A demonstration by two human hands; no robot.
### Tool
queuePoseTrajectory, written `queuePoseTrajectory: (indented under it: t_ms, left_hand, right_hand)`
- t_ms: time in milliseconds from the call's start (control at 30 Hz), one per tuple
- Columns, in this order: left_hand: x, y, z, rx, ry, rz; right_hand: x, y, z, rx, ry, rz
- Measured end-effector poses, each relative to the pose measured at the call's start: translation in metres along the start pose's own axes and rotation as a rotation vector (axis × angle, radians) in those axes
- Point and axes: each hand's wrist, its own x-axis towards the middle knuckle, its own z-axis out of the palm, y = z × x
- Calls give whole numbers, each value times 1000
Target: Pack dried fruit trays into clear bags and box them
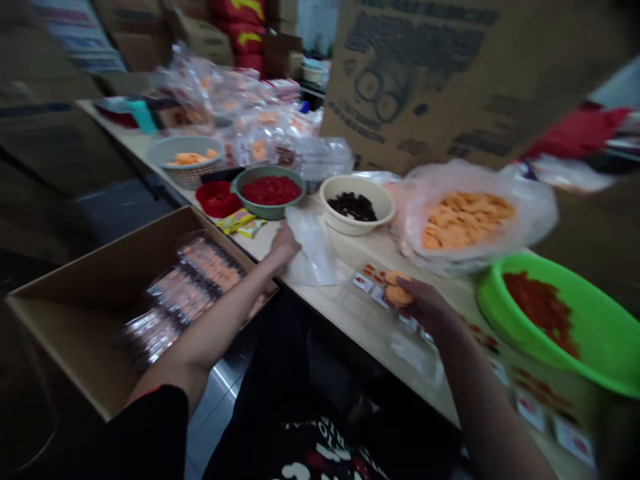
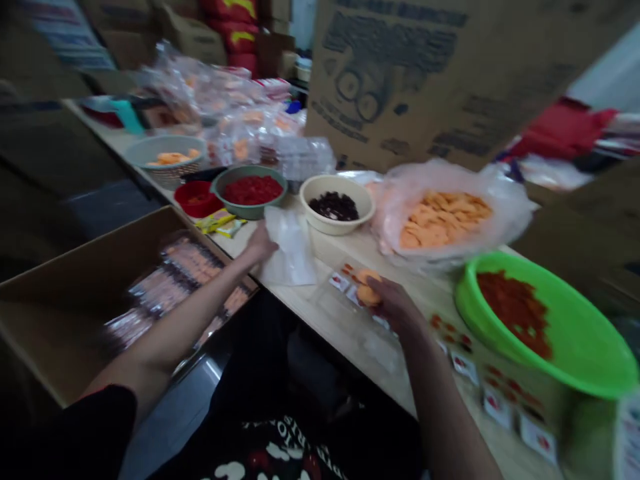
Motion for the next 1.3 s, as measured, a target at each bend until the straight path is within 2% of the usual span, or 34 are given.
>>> queuePoseTrajectory:
  t_ms: [33, 100, 133, 167, 200, 267, 300, 367, 433, 500, 567, 667, 767, 867, 1000, 1100, 1200, 1300]
  left_hand:
    - [-6, 1, 1, 48, 23, 23]
    - [-21, 10, 9, 141, 61, 170]
    - [-31, 17, 18, 126, 20, 266]
    - [-41, 26, 28, 64, -75, 347]
    - [-51, 35, 41, -40, -218, 396]
    - [-66, 52, 70, -292, -541, 383]
    - [-71, 59, 84, -397, -648, 342]
    - [-75, 70, 105, -539, -733, 240]
    - [-76, 76, 114, -634, -743, 132]
    - [-74, 78, 112, -721, -735, 27]
    - [-72, 77, 102, -784, -672, -56]
    - [-71, 67, 80, -746, -543, -68]
    - [-77, 50, 63, -586, -580, 38]
    - [-90, 35, 59, -365, -598, 191]
    - [-101, 26, 62, -39, -539, 520]
    - [-103, 24, 58, 80, -435, 710]
    - [-105, 23, 54, 187, -506, 869]
    - [-108, 22, 57, 250, -568, 820]
  right_hand:
    - [-3, 4, 4, 84, 2, 64]
    - [-5, 8, 8, 142, 6, 65]
    - [-5, 9, 10, 141, -12, 41]
    - [-4, 10, 11, 139, -38, 13]
    - [-4, 10, 12, 141, -71, -15]
    - [-3, 10, 13, 148, -123, -63]
    - [-3, 10, 13, 158, -142, -87]
    - [-4, 10, 12, 200, -167, -136]
    - [-6, 10, 10, 259, -164, -169]
    - [-8, 13, 9, 305, -118, -178]
    - [-10, 17, 8, 320, -64, -150]
    - [-15, 23, 5, 293, 1, -87]
    - [-24, 24, 2, 196, 12, -54]
    - [-32, 17, 3, 24, -8, 14]
    - [-29, 3, 15, -535, -90, 81]
    - [-21, 1, 22, -843, -70, 80]
    - [-20, 6, 19, -821, 17, 47]
    - [-28, 15, 9, -639, 135, -42]
